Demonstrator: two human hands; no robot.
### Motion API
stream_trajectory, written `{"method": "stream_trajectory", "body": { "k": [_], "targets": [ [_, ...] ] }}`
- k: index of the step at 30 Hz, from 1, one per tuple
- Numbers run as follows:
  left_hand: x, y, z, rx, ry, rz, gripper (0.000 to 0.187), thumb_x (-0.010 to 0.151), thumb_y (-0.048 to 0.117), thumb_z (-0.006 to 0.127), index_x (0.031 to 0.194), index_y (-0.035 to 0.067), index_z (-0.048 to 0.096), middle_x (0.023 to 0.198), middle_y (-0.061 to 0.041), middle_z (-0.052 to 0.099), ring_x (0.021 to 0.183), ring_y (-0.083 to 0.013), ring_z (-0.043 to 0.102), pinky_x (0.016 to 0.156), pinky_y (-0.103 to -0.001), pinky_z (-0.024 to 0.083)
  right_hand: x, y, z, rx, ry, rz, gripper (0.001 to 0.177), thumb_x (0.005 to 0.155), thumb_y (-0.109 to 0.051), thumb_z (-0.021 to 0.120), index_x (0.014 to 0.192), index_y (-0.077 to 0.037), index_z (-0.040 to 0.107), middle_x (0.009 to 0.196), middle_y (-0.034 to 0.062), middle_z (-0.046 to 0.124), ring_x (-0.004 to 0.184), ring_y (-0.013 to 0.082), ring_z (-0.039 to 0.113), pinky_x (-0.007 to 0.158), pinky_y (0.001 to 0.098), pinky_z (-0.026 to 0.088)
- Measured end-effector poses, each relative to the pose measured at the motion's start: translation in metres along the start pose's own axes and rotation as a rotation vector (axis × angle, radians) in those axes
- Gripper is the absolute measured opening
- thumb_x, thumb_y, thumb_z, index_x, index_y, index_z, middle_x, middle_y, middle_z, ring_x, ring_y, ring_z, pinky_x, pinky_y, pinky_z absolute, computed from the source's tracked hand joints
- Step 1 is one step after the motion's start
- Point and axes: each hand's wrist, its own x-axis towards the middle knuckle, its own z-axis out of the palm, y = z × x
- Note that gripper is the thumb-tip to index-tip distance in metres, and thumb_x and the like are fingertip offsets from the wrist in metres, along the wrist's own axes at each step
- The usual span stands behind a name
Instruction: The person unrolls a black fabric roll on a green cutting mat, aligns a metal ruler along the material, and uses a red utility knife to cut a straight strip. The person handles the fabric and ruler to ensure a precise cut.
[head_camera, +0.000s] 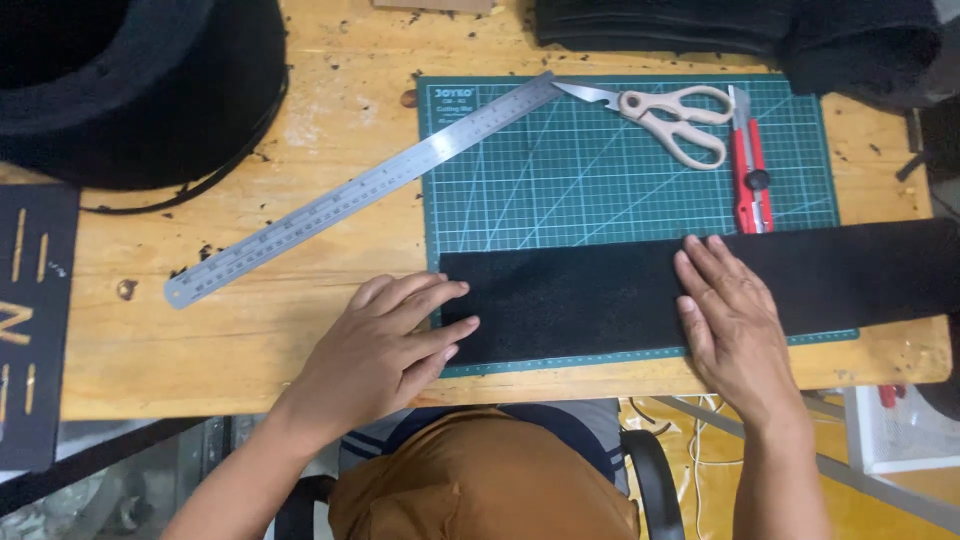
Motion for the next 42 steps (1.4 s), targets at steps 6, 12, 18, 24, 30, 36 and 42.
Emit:
{"method": "stream_trajectory", "body": {
  "k": [6, 12, 18, 24, 30, 36, 42],
  "targets": [
    [0.0, -0.002, 0.005, 0.015, -0.034, -0.02, 0.029, 0.102, 0.023, 0.058, 0.126, 0.018, 0.074, 0.144, -0.008, 0.059, 0.137, -0.0313, 0.05, 0.104, -0.051, 0.04, 0.0, 0.0, -0.001, 0.03, -0.011, 0.011, 0.046, 0.108, -0.017, 0.049, 0.153, -0.006, 0.052, 0.162, 0.0137, 0.048, 0.156, 0.0325, 0.038, 0.123, 0.0503, 0.033],
    [-0.001, -0.005, 0.012, 0.06, -0.003, -0.002, 0.029, 0.099, 0.021, 0.061, 0.124, 0.018, 0.075, 0.142, -0.009, 0.063, 0.133, -0.0323, 0.055, 0.098, -0.047, 0.044, 0.0, 0.002, -0.001, 0.046, -0.025, 0.03, 0.047, 0.108, -0.018, 0.048, 0.153, -0.008, 0.051, 0.163, 0.011, 0.047, 0.156, 0.0301, 0.037, 0.125, 0.0483, 0.031],
    [-0.001, -0.004, 0.013, 0.082, 0.009, 0.0, 0.027, 0.099, 0.021, 0.061, 0.12, 0.018, 0.076, 0.141, -0.009, 0.062, 0.132, -0.0318, 0.055, 0.1, -0.045, 0.045, -0.001, 0.004, 0.0, 0.053, -0.031, 0.028, 0.048, 0.107, -0.018, 0.05, 0.154, -0.008, 0.049, 0.163, 0.0111, 0.046, 0.156, 0.0299, 0.036, 0.125, 0.0493, 0.031],
    [-0.001, -0.004, 0.013, 0.103, 0.003, 0.005, 0.027, 0.099, 0.023, 0.059, 0.121, 0.018, 0.075, 0.142, -0.008, 0.062, 0.133, -0.0311, 0.054, 0.1, -0.045, 0.045, 0.002, 0.001, -0.002, 0.061, -0.013, -0.007, 0.047, 0.107, -0.014, 0.049, 0.152, -0.001, 0.05, 0.162, 0.0178, 0.045, 0.155, 0.0359, 0.036, 0.124, 0.0516, 0.034],
    [0.002, -0.002, 0.01, 0.083, 0.029, 0.017, 0.025, 0.098, 0.02, 0.062, 0.118, 0.017, 0.076, 0.139, -0.01, 0.063, 0.128, -0.0324, 0.057, 0.097, -0.045, 0.046, 0.003, -0.003, -0.004, 0.081, 0.034, -0.007, 0.044, 0.106, -0.013, 0.051, 0.149, -0.002, 0.053, 0.151, 0.0228, 0.047, 0.146, 0.0435, 0.044, 0.112, 0.0564, 0.045],
    [-0.001, -0.003, 0.013, 0.094, 0.004, -0.01, 0.028, 0.099, 0.023, 0.06, 0.121, 0.019, 0.076, 0.142, -0.008, 0.062, 0.133, -0.0305, 0.054, 0.099, -0.046, 0.045, 0.005, -0.011, -0.007, -0.046, 0.011, 0.047, 0.044, 0.104, -0.014, 0.053, 0.147, -0.003, 0.058, 0.15, 0.0171, 0.056, 0.147, 0.0346, 0.047, 0.115, 0.0499, 0.045],
    [-0.001, -0.004, 0.013, 0.081, -0.003, -0.009, 0.027, 0.098, 0.022, 0.061, 0.12, 0.019, 0.076, 0.142, -0.009, 0.062, 0.133, -0.0311, 0.054, 0.101, -0.046, 0.044, 0.009, -0.018, -0.011, -0.09, 0.004, 0.092, 0.042, 0.104, -0.017, 0.053, 0.143, -0.003, 0.061, 0.15, 0.0158, 0.059, 0.146, 0.0326, 0.05, 0.119, 0.0477, 0.041]
  ]
}}
